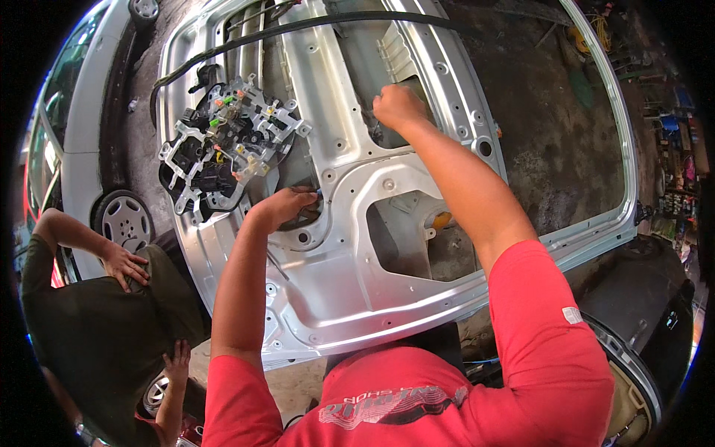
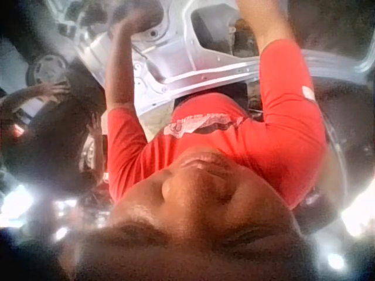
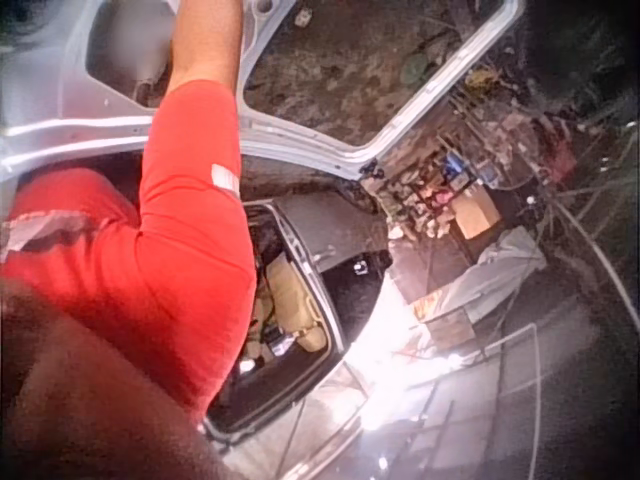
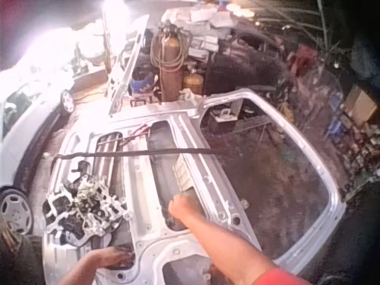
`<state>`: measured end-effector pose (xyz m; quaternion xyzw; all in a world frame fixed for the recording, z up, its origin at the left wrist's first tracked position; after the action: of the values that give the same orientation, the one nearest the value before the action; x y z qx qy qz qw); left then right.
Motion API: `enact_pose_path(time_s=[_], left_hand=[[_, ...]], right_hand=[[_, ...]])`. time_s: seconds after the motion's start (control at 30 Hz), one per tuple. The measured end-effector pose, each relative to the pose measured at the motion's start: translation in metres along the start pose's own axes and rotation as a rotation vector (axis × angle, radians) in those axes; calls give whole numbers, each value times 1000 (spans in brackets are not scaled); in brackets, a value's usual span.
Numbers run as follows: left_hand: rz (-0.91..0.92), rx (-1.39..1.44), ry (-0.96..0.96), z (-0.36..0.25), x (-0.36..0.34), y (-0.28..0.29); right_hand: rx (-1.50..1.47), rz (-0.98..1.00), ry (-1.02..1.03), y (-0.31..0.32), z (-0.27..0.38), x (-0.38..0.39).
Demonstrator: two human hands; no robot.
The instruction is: The person uses a screwdriver to remove screws from the interior frame of a car door. They then detach the door handle mechanism and remove the door panel, placing it on the floor.
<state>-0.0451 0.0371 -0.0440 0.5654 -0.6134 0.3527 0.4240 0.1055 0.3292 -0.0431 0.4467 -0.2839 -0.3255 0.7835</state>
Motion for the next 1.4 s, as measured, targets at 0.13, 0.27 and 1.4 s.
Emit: enact_pose_path(time_s=[0.13, 0.27, 1.4], left_hand=[[-20, -174, -41, 3, -8, -5], [-20, -111, -15, 5, -11, -4], [-6, -27, -84, 5, -10, -11]], right_hand=[[-59, 17, -68, 15, 17, 12], [-65, 111, -18, 23, 19, 31], [19, -61, 366, 17, 26, 24]])
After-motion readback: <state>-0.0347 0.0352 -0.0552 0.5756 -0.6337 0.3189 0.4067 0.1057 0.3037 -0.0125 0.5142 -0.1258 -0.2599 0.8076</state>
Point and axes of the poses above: each hand's wrist, its own x-axis away from the middle knuckle, its own y-axis out of the back of the hand, z = x × y, the point moved 4 cm from there along -x, towards the middle knuckle, and after that the axes turned 9 degrees about y, right-handed, at the moved point
